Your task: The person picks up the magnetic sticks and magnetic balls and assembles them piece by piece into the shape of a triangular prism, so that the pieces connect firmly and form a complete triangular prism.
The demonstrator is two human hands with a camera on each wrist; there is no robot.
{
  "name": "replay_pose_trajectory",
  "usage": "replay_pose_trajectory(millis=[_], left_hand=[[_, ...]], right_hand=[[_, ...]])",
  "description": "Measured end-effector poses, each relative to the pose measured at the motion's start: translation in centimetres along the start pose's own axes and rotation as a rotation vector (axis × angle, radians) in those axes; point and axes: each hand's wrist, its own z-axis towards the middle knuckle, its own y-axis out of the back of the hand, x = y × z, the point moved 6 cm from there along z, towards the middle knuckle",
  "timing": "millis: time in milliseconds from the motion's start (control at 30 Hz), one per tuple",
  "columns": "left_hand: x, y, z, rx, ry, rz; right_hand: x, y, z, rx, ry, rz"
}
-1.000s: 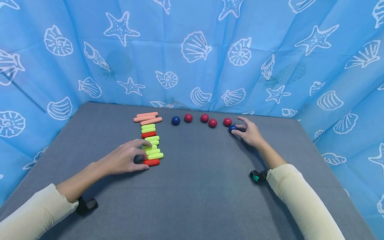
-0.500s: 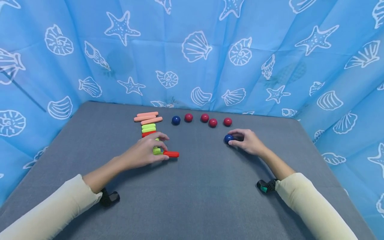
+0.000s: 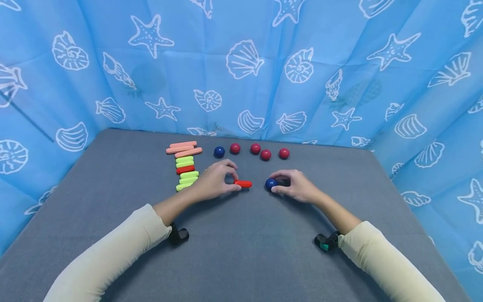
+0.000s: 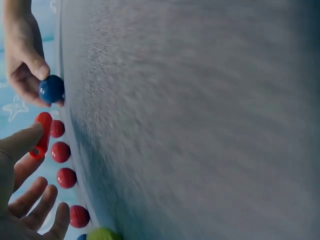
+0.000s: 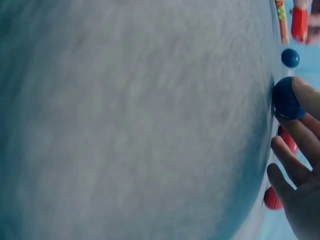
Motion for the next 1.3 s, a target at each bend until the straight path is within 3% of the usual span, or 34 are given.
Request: replay_pose_trajectory(millis=[400,633,800,900,1000,1133,1300], left_hand=[[-0.8,-1.6,2.3,0.034,0.008,-0.013],[-0.8,-0.9,2.6,0.035,-0.014,-0.044],[1.1,1.7,3.2,-0.097,0.027,-0.07],[2.8,3.2,3.7,-0.19,0.088,-0.068],[4.6,4.2,4.0,-0.232,0.147,-0.065],[6.6,4.7,4.1,-0.224,0.204,-0.093],[8.0,3.9,4.0,-0.152,0.25,-0.138]], right_hand=[[1.0,-0.6,0.8,0.029,0.017,-0.004],[1.1,-0.5,0.9,0.05,0.009,0.002],[1.1,-0.3,1.0,0.063,0.002,0.01],[1.0,-0.2,1.1,0.064,0.001,0.015],[1.0,-0.2,1.1,0.064,-0.003,0.016],[1.0,-0.5,1.3,0.058,-0.005,0.008],[1.2,-1.0,1.2,0.062,-0.01,-0.007]])
